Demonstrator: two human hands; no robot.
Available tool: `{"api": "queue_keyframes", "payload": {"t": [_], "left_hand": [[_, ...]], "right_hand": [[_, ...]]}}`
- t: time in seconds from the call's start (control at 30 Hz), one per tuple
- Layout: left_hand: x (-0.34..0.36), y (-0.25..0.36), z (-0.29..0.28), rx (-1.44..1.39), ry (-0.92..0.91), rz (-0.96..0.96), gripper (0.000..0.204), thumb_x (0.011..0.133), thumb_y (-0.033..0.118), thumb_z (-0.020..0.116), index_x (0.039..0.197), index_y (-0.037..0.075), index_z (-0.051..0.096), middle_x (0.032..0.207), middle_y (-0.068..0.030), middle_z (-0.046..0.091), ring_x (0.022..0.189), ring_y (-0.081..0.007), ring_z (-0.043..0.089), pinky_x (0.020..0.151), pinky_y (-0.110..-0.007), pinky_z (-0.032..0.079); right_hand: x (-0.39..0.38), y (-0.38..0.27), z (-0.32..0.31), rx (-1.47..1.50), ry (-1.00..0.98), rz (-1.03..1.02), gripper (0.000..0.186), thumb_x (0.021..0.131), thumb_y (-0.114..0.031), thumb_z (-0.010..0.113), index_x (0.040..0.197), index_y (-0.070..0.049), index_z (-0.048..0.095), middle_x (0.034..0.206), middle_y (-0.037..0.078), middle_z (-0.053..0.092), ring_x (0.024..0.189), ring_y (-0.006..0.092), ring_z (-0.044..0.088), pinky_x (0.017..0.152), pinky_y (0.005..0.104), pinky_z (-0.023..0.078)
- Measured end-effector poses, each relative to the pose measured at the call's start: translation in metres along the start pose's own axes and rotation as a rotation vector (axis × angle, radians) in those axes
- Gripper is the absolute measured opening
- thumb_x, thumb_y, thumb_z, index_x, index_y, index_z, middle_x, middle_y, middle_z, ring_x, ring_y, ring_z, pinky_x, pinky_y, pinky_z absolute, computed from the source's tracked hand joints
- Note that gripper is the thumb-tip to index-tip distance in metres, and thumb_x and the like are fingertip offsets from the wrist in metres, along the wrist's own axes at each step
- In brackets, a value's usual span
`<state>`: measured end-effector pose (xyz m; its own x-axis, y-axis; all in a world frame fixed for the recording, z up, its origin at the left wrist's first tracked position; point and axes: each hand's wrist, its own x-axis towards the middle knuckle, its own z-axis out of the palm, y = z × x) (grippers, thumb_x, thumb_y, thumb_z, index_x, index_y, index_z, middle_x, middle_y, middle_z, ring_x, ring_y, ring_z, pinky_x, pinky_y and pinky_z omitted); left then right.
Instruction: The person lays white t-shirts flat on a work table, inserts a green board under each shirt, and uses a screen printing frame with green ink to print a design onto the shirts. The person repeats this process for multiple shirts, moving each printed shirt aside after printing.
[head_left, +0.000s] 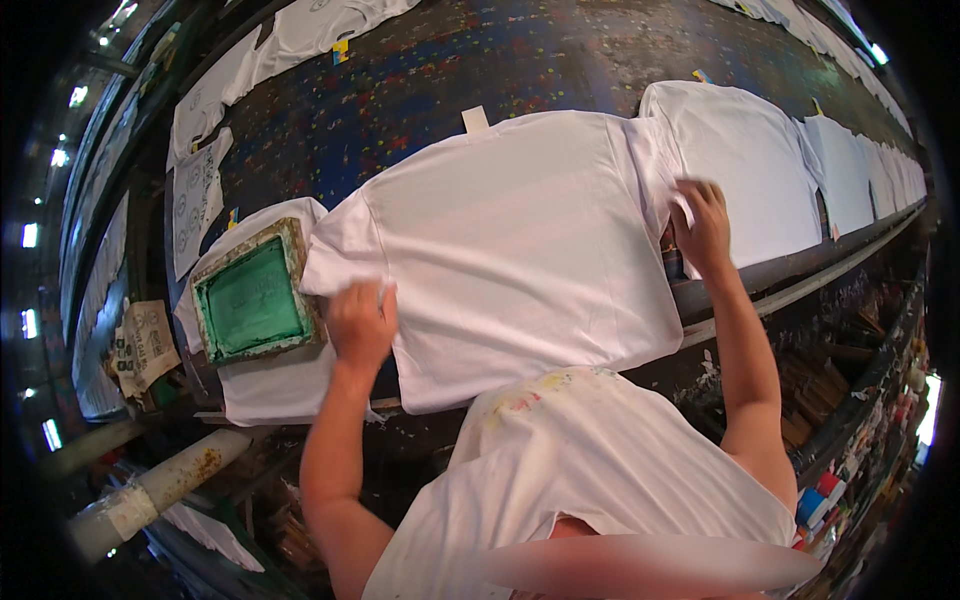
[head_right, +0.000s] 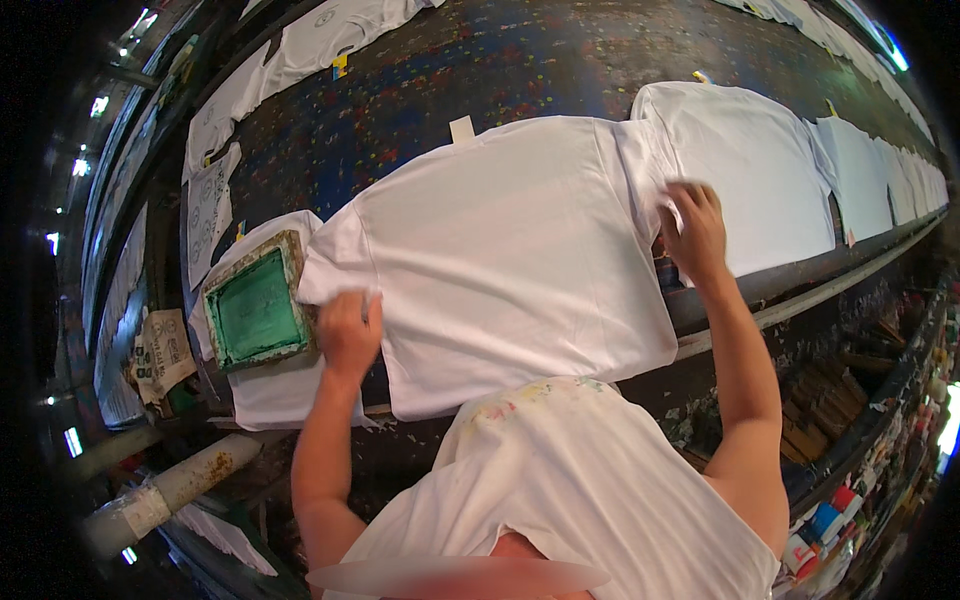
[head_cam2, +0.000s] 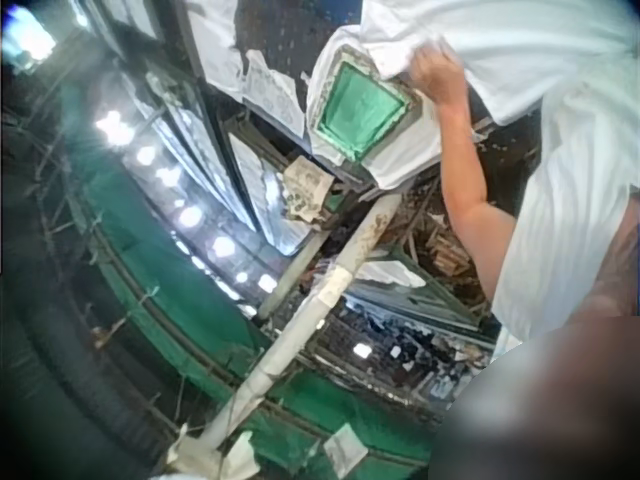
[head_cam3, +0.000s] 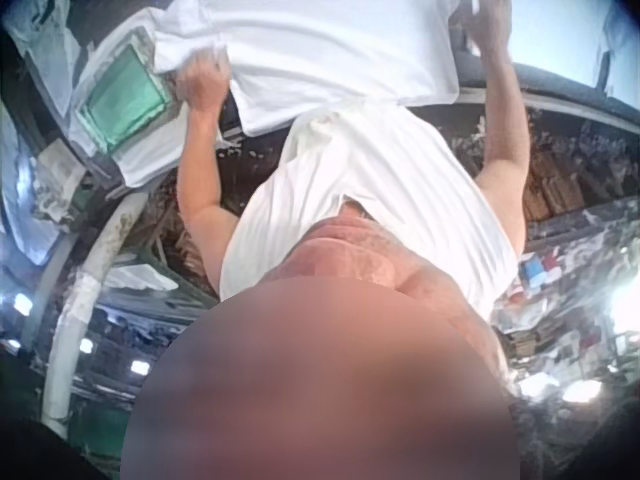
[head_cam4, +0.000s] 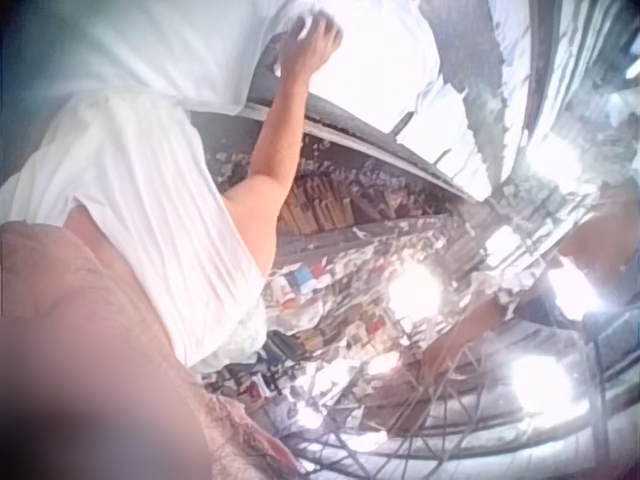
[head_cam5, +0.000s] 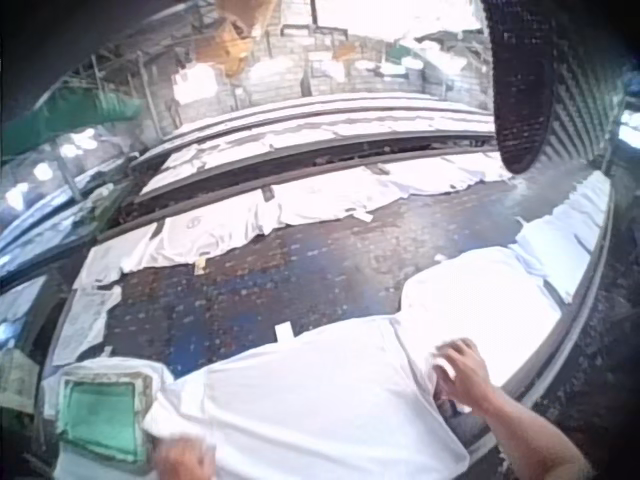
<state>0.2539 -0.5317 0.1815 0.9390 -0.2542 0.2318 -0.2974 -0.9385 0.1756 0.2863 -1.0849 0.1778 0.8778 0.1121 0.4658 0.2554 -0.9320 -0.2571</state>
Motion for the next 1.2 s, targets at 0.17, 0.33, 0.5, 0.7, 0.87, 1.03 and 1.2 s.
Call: {"api": "queue_keyframes", "payload": {"t": [0.17, 0.33, 0.5, 0.7, 0.87, 1.03, 1.2], "left_hand": [[-0.117, 0.030, -0.020, -0.354, -0.309, -0.421, 0.019, 0.090, 0.020, 0.082, 0.092, 0.006, 0.069, 0.079, -0.0104, 0.071, 0.074, -0.0322, 0.072, 0.066, -0.044, 0.056], [-0.149, 0.035, -0.012, -0.590, -0.043, -0.415, 0.010, 0.092, -0.004, 0.069, 0.101, 0.001, 0.069, 0.090, -0.0151, 0.071, 0.076, -0.0301, 0.071, 0.069, -0.040, 0.056], [-0.153, 0.027, -0.030, -0.421, -0.071, -0.135, 0.014, 0.088, -0.007, 0.067, 0.100, 0.001, 0.070, 0.089, -0.0158, 0.068, 0.086, -0.0372, 0.069, 0.077, -0.045, 0.055], [-0.147, 0.021, -0.046, -0.368, -0.269, -0.032, 0.017, 0.088, -0.002, 0.066, 0.102, 0.006, 0.071, 0.093, -0.0139, 0.069, 0.093, -0.0373, 0.069, 0.082, -0.048, 0.055], [-0.132, 0.009, -0.043, -0.250, -0.477, -0.004, 0.020, 0.088, 0.004, 0.068, 0.106, 0.009, 0.071, 0.097, -0.0124, 0.071, 0.096, -0.0371, 0.069, 0.085, -0.049, 0.056], [-0.117, 0.015, -0.031, -0.120, -0.312, 0.030, 0.028, 0.088, 0.009, 0.072, 0.115, 0.006, 0.069, 0.111, -0.0160, 0.070, 0.107, -0.0391, 0.068, 0.090, -0.050, 0.054], [-0.100, 0.052, -0.004, -0.189, -0.074, 0.232, 0.064, 0.093, 0.026, 0.074, 0.150, 0.007, 0.053, 0.156, -0.0202, 0.048, 0.145, -0.0452, 0.043, 0.118, -0.057, 0.037]], "right_hand": [[-0.108, -0.042, -0.040, 0.092, -0.129, 0.267, 0.014, 0.095, -0.013, 0.074, 0.093, -0.002, 0.066, 0.089, 0.014, 0.069, 0.089, 0.0367, 0.065, 0.081, 0.0459, 0.051], [-0.140, -0.062, -0.042, 0.148, -0.264, 0.485, 0.019, 0.093, -0.016, 0.078, 0.093, -0.001, 0.066, 0.083, 0.015, 0.068, 0.080, 0.0345, 0.065, 0.075, 0.0456, 0.052], [-0.145, -0.070, -0.037, 0.322, -0.263, 0.589, 0.016, 0.092, -0.010, 0.075, 0.103, -0.001, 0.067, 0.089, 0.016, 0.073, 0.082, 0.0298, 0.072, 0.079, 0.0391, 0.056], [-0.149, -0.073, -0.032, 0.299, -0.200, 0.620, 0.016, 0.091, -0.004, 0.072, 0.105, -0.003, 0.066, 0.088, 0.015, 0.073, 0.081, 0.0279, 0.073, 0.078, 0.0374, 0.056], [-0.145, -0.077, -0.040, 0.108, -0.452, 0.581, 0.013, 0.089, -0.015, 0.076, 0.098, -0.006, 0.072, 0.094, 0.017, 0.076, 0.089, 0.0383, 0.074, 0.080, 0.0471, 0.057], [-0.137, -0.080, -0.041, 0.183, -0.310, 0.628, 0.019, 0.089, -0.018, 0.077, 0.099, -0.003, 0.072, 0.093, 0.019, 0.076, 0.089, 0.0368, 0.074, 0.080, 0.0450, 0.057], [-0.135, -0.078, -0.037, 0.140, -0.358, 0.516, 0.014, 0.089, -0.014, 0.072, 0.100, -0.006, 0.072, 0.094, 0.019, 0.075, 0.090, 0.0398, 0.073, 0.079, 0.0477, 0.056]]}}
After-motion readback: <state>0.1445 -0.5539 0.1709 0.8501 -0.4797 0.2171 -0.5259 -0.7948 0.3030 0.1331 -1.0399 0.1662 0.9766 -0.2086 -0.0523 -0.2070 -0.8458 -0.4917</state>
